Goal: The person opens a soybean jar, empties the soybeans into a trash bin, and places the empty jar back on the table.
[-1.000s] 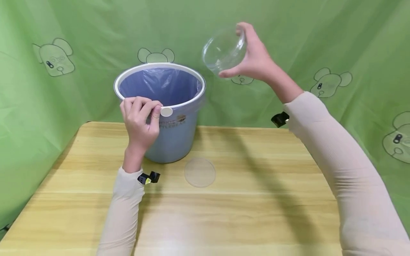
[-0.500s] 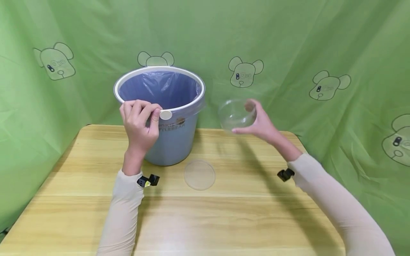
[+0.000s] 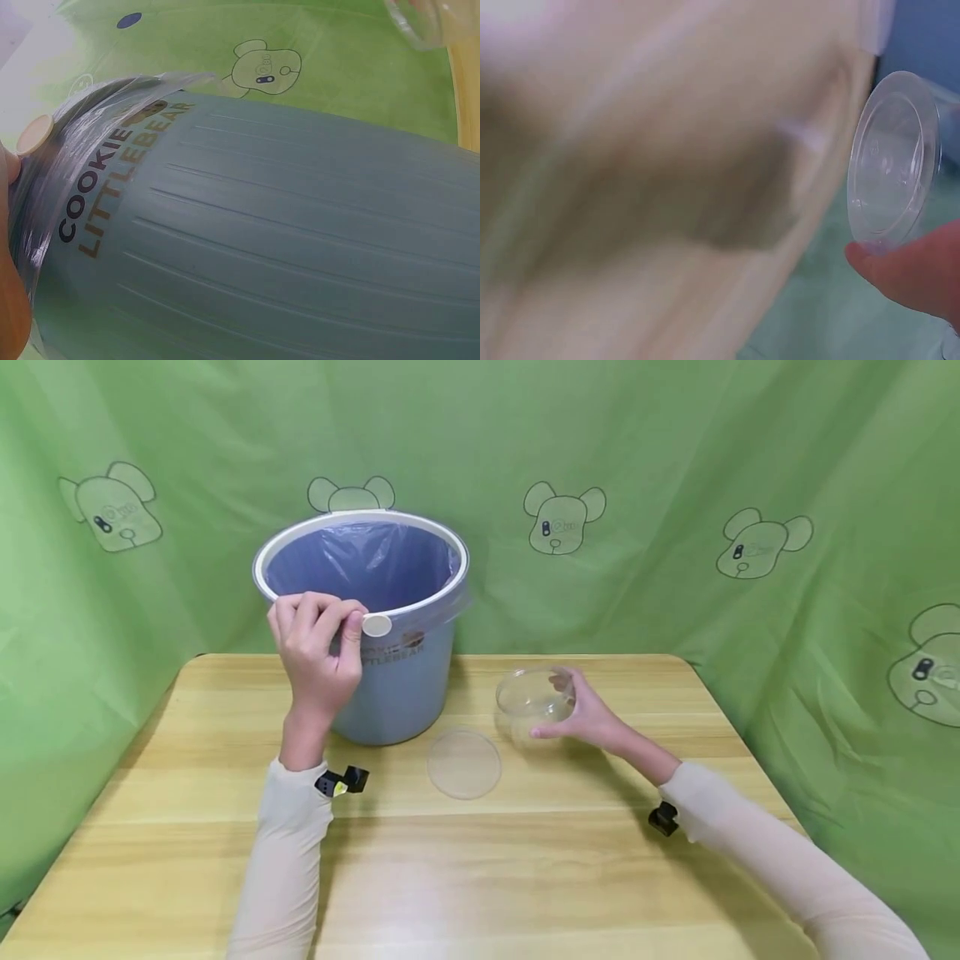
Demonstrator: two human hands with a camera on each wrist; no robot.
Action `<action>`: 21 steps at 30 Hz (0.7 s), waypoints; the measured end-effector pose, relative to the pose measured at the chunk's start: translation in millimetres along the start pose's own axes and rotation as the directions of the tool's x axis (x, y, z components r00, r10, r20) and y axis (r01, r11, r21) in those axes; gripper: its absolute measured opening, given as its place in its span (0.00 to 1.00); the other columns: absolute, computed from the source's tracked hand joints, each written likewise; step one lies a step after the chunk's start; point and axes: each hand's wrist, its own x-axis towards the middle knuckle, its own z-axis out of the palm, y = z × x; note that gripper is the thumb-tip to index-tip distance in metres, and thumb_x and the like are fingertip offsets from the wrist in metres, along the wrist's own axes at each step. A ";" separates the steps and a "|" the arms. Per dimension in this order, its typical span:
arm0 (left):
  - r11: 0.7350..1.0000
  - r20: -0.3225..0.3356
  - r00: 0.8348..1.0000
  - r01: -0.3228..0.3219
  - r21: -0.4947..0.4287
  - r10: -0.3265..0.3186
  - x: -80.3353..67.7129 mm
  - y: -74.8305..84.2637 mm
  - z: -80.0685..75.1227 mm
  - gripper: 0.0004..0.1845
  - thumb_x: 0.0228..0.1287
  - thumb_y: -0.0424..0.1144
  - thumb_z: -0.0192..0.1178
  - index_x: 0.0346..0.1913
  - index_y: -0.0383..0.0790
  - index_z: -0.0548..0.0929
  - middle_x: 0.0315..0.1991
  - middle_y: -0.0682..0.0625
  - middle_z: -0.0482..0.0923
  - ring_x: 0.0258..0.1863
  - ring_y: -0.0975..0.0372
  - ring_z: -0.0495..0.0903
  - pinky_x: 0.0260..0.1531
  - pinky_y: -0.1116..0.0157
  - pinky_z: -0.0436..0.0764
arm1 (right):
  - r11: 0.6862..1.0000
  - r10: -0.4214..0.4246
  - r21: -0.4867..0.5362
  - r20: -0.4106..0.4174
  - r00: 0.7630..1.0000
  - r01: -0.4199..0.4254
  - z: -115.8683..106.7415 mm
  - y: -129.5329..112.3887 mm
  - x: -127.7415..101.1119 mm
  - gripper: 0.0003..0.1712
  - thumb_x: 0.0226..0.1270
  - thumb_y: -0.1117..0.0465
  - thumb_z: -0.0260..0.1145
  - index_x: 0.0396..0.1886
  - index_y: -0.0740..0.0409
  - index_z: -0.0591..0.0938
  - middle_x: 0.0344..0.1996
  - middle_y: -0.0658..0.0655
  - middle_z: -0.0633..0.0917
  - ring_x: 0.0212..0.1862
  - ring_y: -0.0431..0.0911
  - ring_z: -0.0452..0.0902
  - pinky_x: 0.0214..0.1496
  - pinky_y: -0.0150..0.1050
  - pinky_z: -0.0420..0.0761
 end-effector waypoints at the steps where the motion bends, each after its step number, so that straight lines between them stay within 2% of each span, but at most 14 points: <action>1: 1.000 0.001 1.000 0.000 -0.001 0.000 0.3 0.0 0.1 0.10 0.67 0.38 0.63 0.30 0.36 0.87 0.28 0.41 0.78 0.37 0.44 0.68 0.56 0.52 0.63 | 1.000 0.003 0.010 0.003 1.000 -0.003 2.7 2.8 -1.4 0.74 0.40 0.52 0.88 0.80 0.59 0.50 0.76 0.68 0.63 0.76 0.64 0.59 0.77 0.63 0.61; 8: 1.000 0.012 1.000 -0.002 -0.006 0.002 1.9 0.3 1.0 0.10 0.67 0.38 0.62 0.31 0.36 0.87 0.29 0.41 0.79 0.38 0.44 0.68 0.57 0.53 0.63 | 0.999 -0.021 0.043 0.013 1.000 0.020 13.7 12.0 -5.7 0.74 0.41 0.56 0.87 0.81 0.58 0.48 0.78 0.69 0.59 0.79 0.65 0.54 0.79 0.64 0.54; 15: 1.000 0.006 1.000 0.010 -0.001 -0.010 0.5 -0.4 -1.0 0.11 0.67 0.38 0.62 0.31 0.36 0.87 0.29 0.41 0.78 0.38 0.44 0.68 0.58 0.55 0.62 | 0.999 -0.007 0.049 0.022 1.000 0.006 17.0 14.0 -6.6 0.76 0.38 0.58 0.88 0.81 0.56 0.48 0.78 0.70 0.59 0.79 0.65 0.54 0.79 0.64 0.52; 21: 1.000 0.008 1.000 0.011 0.001 -0.011 -0.9 0.3 -0.6 0.11 0.67 0.39 0.62 0.30 0.36 0.87 0.29 0.41 0.78 0.38 0.44 0.68 0.57 0.55 0.63 | 0.998 0.040 0.035 0.046 0.998 -0.042 22.7 24.5 -13.6 0.76 0.36 0.58 0.89 0.80 0.61 0.50 0.76 0.72 0.62 0.77 0.67 0.56 0.79 0.64 0.53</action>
